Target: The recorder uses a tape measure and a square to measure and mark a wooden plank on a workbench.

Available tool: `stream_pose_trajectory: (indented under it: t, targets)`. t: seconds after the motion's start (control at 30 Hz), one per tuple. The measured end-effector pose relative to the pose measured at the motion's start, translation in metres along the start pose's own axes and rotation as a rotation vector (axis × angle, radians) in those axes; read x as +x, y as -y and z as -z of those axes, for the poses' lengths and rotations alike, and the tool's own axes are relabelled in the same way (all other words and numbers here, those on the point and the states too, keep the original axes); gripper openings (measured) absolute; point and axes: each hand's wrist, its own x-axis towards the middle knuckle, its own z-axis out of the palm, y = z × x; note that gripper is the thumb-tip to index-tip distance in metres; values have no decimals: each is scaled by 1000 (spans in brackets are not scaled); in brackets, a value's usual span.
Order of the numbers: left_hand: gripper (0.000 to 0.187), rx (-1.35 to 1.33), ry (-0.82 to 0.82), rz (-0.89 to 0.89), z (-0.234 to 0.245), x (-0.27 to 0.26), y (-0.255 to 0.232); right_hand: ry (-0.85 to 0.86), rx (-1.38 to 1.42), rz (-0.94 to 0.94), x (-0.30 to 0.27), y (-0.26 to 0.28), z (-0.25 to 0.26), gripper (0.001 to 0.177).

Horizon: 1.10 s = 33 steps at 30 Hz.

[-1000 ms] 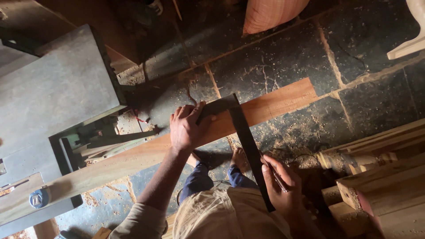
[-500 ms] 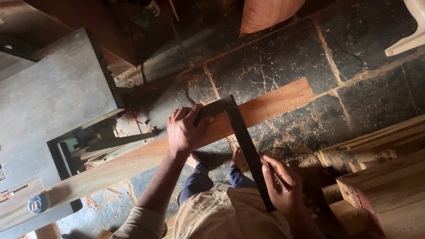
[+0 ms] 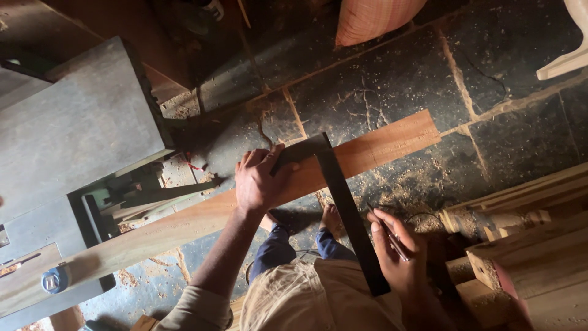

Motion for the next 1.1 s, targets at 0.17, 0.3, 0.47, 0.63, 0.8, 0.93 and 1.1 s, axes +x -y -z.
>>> stream_pose_trajectory:
  t: [0.17,0.3,0.47,0.63,0.8,0.93,1.1]
  targets:
    - [53,-13,25,5,-2,0,3,1,35,90,14,-10,-2,25]
    - [52,-10,29,14,-1,2,2,9,30,322,46,-1,-6,20]
    - [52,-8,8,-2,-5,-1,6,84,-40,303,110,1,-28,18]
    - [54,14,-3,2,-5,1,3,166,-172,366,142,5,-39,18]
    - [54,6,4,2,1,5,1,268,-245,423,134,32,-19,10]
    - [51,-1,-3,4,-3,0,1,357,-173,440,163,25,-30,15]
    - [46,-47,44,-90,-11,-4,8,314,-237,254,173,42,-45,17]
